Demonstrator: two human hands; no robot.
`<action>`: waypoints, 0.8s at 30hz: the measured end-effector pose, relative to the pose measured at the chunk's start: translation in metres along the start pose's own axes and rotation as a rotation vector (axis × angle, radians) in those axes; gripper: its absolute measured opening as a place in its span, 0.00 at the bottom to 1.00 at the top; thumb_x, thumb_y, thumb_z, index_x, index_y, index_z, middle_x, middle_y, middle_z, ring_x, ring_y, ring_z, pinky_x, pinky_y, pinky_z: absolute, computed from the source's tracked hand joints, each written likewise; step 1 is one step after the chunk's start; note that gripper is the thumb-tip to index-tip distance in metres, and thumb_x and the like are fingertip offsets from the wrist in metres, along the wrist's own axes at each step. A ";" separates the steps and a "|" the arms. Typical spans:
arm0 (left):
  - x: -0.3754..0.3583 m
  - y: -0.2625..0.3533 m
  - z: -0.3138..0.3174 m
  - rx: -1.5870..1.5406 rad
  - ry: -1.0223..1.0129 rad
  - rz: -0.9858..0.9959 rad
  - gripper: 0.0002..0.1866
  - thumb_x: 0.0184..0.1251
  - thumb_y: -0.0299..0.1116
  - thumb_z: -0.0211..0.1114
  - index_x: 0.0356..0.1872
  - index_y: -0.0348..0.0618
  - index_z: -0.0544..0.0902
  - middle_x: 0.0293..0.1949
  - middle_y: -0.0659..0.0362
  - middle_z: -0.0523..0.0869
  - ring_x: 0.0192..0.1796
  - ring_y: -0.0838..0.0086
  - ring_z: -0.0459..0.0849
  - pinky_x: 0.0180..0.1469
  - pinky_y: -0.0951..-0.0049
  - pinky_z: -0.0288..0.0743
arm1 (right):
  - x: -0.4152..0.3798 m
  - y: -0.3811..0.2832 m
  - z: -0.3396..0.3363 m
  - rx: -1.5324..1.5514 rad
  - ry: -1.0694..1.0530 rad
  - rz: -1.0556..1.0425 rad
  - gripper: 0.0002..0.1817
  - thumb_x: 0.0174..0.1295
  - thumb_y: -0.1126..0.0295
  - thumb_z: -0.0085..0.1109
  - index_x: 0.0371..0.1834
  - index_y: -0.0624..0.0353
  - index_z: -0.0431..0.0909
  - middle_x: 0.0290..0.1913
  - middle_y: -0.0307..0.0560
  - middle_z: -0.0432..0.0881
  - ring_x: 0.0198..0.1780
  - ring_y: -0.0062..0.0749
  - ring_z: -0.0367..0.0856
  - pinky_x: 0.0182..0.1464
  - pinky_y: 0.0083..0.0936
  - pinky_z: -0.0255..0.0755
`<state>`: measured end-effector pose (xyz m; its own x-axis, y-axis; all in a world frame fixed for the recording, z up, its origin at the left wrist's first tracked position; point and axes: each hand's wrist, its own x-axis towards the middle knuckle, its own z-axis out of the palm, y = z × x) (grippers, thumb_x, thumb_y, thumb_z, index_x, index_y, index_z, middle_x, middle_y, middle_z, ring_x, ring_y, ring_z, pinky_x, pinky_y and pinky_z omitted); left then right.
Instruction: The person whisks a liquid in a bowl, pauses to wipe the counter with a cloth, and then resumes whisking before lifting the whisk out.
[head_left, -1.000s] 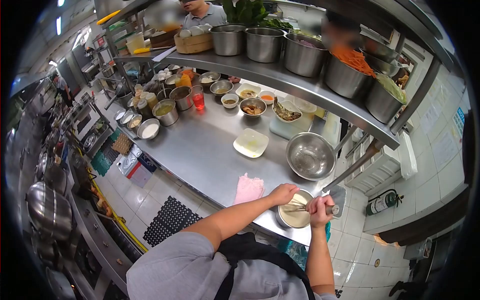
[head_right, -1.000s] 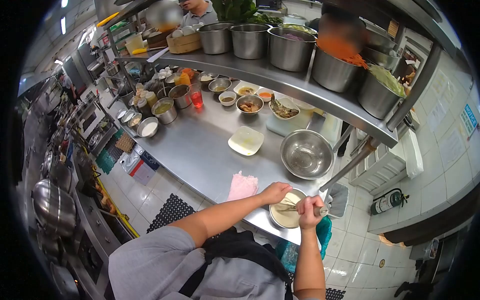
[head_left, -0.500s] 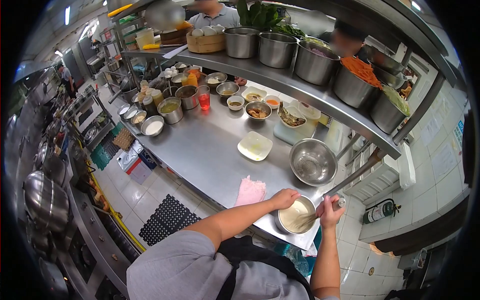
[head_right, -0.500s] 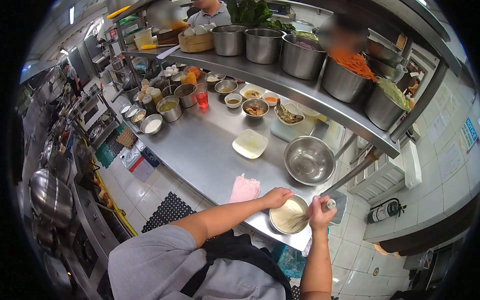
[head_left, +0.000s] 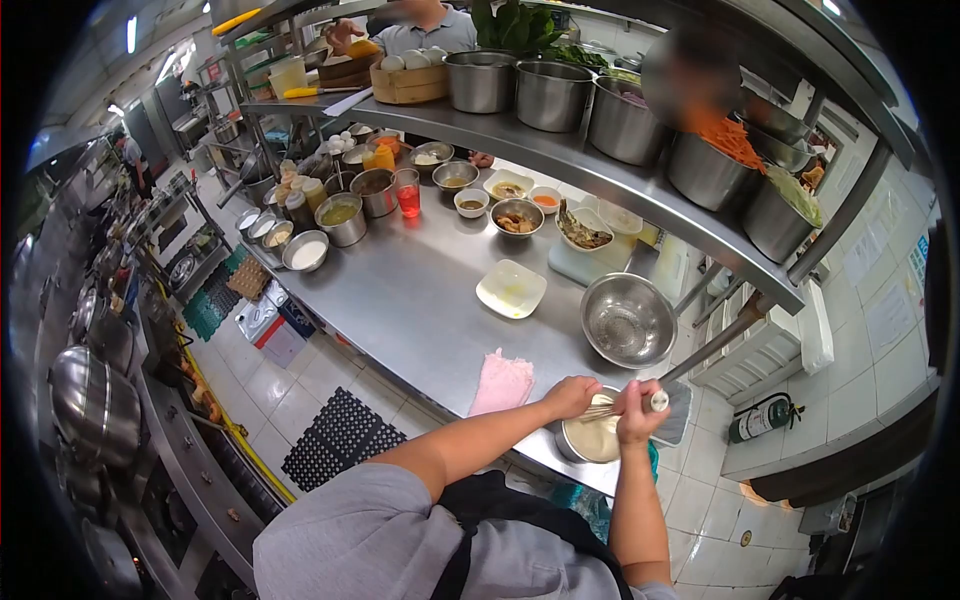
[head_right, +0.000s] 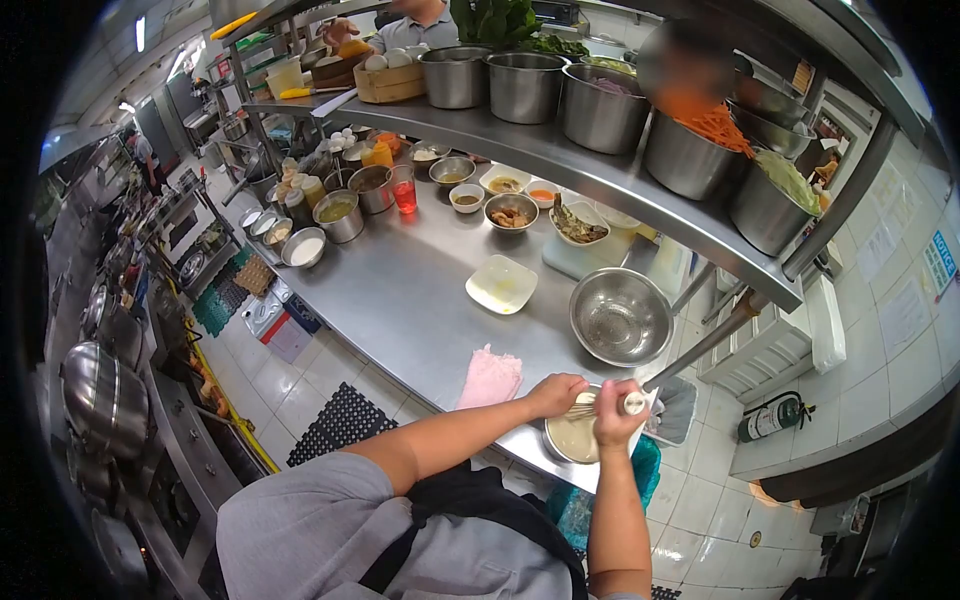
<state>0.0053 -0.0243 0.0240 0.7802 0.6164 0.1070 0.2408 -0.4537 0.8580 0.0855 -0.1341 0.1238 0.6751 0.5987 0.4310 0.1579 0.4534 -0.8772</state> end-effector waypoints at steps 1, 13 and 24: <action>0.001 -0.001 -0.001 -0.022 0.016 -0.009 0.18 0.75 0.44 0.52 0.37 0.39 0.82 0.36 0.42 0.85 0.41 0.45 0.82 0.45 0.54 0.74 | -0.010 0.002 0.002 0.135 -0.057 0.087 0.14 0.65 0.77 0.58 0.22 0.58 0.66 0.14 0.38 0.70 0.15 0.19 0.67 0.19 0.19 0.60; 0.011 -0.041 0.023 -0.208 0.004 0.005 0.16 0.76 0.37 0.53 0.38 0.36 0.84 0.30 0.50 0.86 0.34 0.69 0.83 0.43 0.66 0.77 | 0.003 0.005 -0.038 0.410 0.065 0.249 0.13 0.68 0.76 0.55 0.25 0.52 0.66 0.15 0.34 0.64 0.15 0.18 0.61 0.17 0.21 0.59; 0.012 -0.011 0.012 -0.117 -0.023 -0.155 0.19 0.76 0.42 0.55 0.37 0.34 0.83 0.26 0.56 0.85 0.30 0.77 0.77 0.38 0.69 0.74 | -0.002 -0.006 -0.037 0.359 -0.148 0.213 0.15 0.66 0.72 0.61 0.21 0.58 0.70 0.16 0.35 0.72 0.16 0.17 0.68 0.18 0.21 0.59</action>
<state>0.0188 -0.0194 0.0102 0.7520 0.6579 -0.0417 0.2914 -0.2751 0.9162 0.1092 -0.1623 0.1201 0.5511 0.7798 0.2971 -0.2512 0.4945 -0.8321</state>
